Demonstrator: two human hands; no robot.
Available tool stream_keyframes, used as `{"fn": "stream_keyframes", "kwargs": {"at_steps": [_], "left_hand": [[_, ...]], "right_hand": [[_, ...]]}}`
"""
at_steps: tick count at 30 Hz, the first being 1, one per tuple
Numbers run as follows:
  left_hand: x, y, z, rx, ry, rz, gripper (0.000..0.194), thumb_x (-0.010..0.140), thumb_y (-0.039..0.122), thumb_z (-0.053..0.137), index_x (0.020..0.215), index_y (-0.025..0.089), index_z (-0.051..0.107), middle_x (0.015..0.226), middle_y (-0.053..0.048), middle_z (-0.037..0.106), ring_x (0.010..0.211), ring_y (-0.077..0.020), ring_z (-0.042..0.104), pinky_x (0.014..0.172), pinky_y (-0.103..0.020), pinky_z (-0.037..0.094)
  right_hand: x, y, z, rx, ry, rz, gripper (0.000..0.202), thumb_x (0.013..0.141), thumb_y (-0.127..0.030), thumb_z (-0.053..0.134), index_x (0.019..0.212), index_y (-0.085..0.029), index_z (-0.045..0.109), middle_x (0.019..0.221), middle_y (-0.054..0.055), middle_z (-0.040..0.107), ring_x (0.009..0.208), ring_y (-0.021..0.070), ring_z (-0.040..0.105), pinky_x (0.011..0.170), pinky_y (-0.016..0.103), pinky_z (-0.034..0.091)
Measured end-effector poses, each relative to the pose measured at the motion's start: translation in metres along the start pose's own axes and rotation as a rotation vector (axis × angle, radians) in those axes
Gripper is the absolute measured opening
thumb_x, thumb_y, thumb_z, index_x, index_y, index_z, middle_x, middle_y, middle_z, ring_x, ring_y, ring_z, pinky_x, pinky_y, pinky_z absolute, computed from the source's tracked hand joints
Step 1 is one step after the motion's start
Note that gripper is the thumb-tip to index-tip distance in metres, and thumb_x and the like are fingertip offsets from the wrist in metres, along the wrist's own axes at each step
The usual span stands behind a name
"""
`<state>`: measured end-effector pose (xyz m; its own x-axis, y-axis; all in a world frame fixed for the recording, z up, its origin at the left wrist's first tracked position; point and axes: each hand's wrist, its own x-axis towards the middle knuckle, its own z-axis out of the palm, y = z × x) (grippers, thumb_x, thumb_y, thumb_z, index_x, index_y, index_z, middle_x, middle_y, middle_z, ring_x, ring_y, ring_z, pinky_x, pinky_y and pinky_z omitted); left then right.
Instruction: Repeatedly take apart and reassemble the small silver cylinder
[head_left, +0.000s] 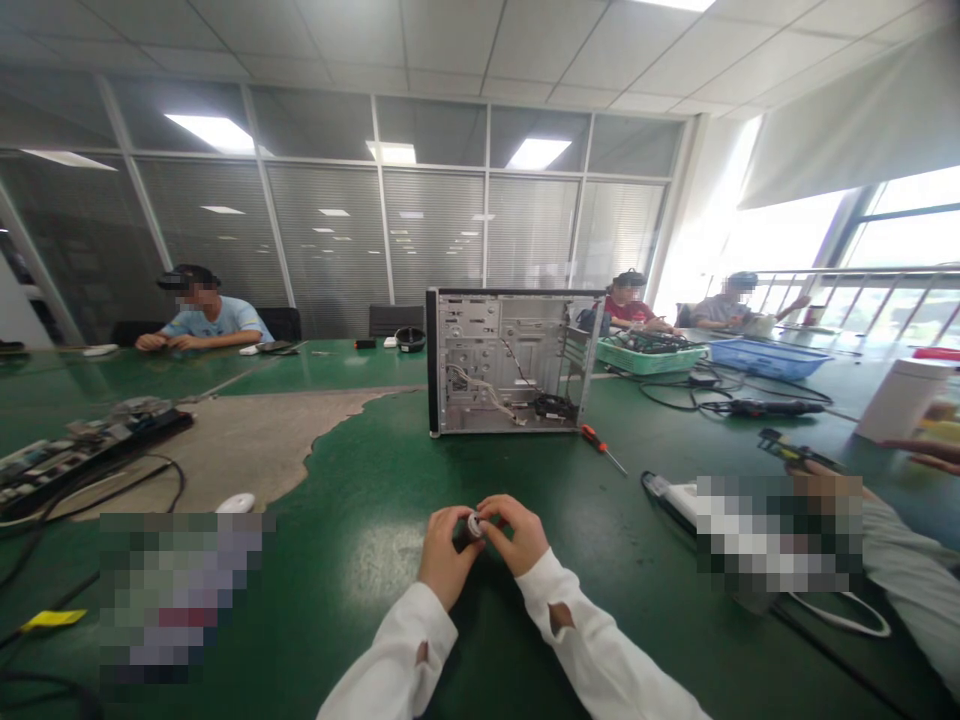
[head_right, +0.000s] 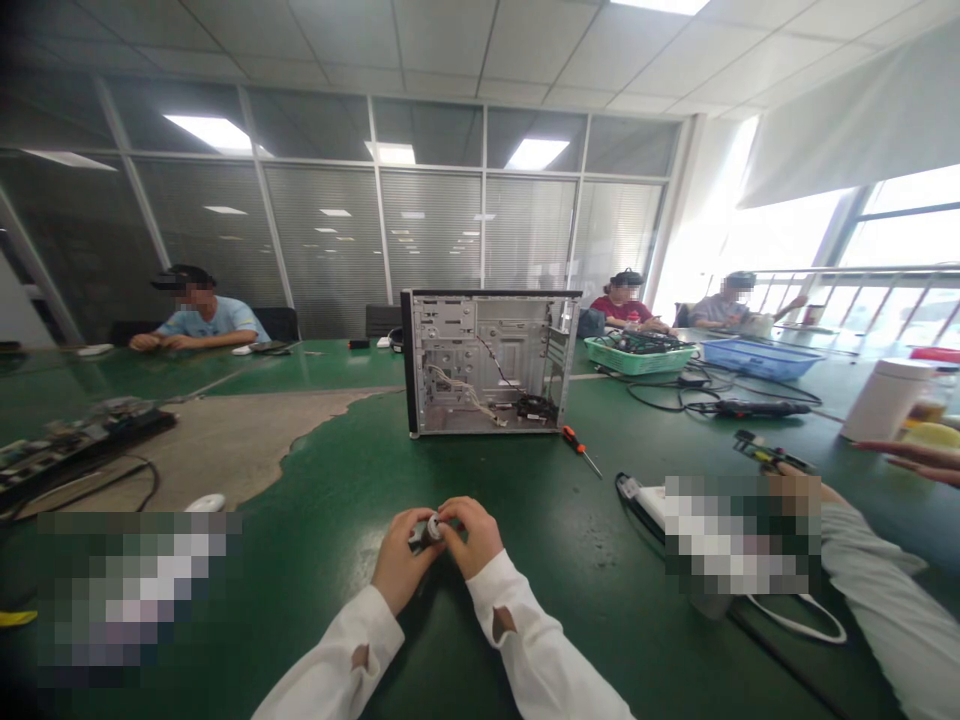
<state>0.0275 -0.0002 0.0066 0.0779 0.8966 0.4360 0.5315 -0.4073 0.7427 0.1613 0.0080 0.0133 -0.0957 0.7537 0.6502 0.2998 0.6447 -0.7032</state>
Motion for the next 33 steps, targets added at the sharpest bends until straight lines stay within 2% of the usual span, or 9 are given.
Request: {"fn": "stream_keyframes", "kwargs": {"at_steps": [3,8,12,15,20,23,26,28,33], "left_hand": [[0.0,-0.002,0.001,-0.021,0.01,-0.032,0.03,0.056,0.014,0.059,0.085,0.021,0.056,0.089,-0.003,0.056,0.091,-0.0204,0.048,0.076,-0.034,0.038],[0.001,-0.01,0.004,-0.056,0.043,-0.136,0.031,0.057,0.018,0.059,0.087,0.019,0.055,0.089,-0.004,0.055,0.091,-0.0198,0.049,0.076,-0.032,0.039],[0.002,-0.014,0.006,-0.053,0.043,-0.156,0.031,0.058,0.02,0.058,0.089,0.019,0.054,0.089,-0.005,0.055,0.09,-0.0195,0.049,0.077,-0.032,0.038],[0.002,-0.015,0.006,-0.043,0.054,-0.158,0.031,0.058,0.02,0.059,0.089,0.018,0.054,0.089,-0.005,0.055,0.09,-0.0196,0.049,0.077,-0.033,0.038],[0.002,-0.016,0.006,-0.031,0.069,-0.163,0.031,0.059,0.021,0.058,0.089,0.018,0.054,0.09,-0.005,0.055,0.092,-0.0202,0.048,0.077,-0.033,0.038],[0.003,-0.016,0.006,-0.025,0.065,-0.163,0.031,0.059,0.021,0.058,0.089,0.019,0.054,0.09,-0.005,0.055,0.092,-0.0204,0.048,0.078,-0.033,0.037],[0.003,-0.015,0.006,-0.005,0.061,-0.156,0.031,0.059,0.021,0.058,0.089,0.019,0.054,0.09,-0.005,0.056,0.092,-0.0201,0.048,0.077,-0.033,0.038],[0.003,-0.016,0.006,0.006,0.062,-0.147,0.031,0.059,0.021,0.058,0.09,0.018,0.054,0.09,-0.005,0.056,0.092,-0.0199,0.048,0.076,-0.033,0.038],[0.003,-0.017,0.006,0.002,0.07,-0.139,0.03,0.059,0.021,0.058,0.088,0.018,0.055,0.09,-0.006,0.056,0.092,-0.0201,0.048,0.076,-0.033,0.038]], "right_hand": [[0.002,-0.001,-0.003,0.093,0.051,0.126,0.008,0.065,-0.022,0.054,0.068,-0.018,0.059,0.078,0.004,0.059,0.074,0.0151,0.054,0.057,0.024,0.043],[0.006,0.011,-0.007,0.554,0.177,0.653,0.025,0.056,-0.035,0.063,0.072,-0.016,0.058,0.07,0.004,0.061,0.059,0.0127,0.054,0.049,0.024,0.042],[0.007,0.022,-0.009,0.68,0.213,0.879,0.029,0.051,-0.032,0.066,0.072,-0.017,0.055,0.068,0.003,0.062,0.054,0.0113,0.054,0.046,0.023,0.04],[0.007,0.026,-0.011,0.442,0.128,0.801,0.023,0.054,-0.029,0.062,0.072,-0.017,0.054,0.067,0.002,0.061,0.056,0.0122,0.054,0.046,0.023,0.04],[0.002,0.027,-0.015,-0.269,-0.063,0.324,0.013,0.062,-0.017,0.05,0.074,-0.019,0.056,0.069,0.001,0.06,0.067,0.0138,0.054,0.066,0.028,0.041],[-0.003,0.031,-0.014,-0.42,-0.195,0.274,0.02,0.061,-0.013,0.048,0.077,-0.021,0.057,0.068,0.0,0.061,0.069,0.0136,0.053,0.068,0.027,0.04],[-0.005,0.036,-0.012,-0.386,-0.223,0.266,0.028,0.057,-0.01,0.047,0.08,-0.022,0.057,0.067,-0.002,0.061,0.065,0.0124,0.053,0.067,0.026,0.04],[-0.002,0.039,-0.013,-0.266,-0.174,0.297,0.032,0.054,-0.008,0.046,0.08,-0.021,0.058,0.068,-0.002,0.061,0.063,0.0114,0.052,0.065,0.025,0.041],[0.009,0.049,-0.021,0.287,0.283,0.703,0.026,0.048,-0.011,0.048,0.071,-0.019,0.058,0.067,-0.001,0.061,0.06,0.0127,0.054,0.048,0.021,0.04]]}}
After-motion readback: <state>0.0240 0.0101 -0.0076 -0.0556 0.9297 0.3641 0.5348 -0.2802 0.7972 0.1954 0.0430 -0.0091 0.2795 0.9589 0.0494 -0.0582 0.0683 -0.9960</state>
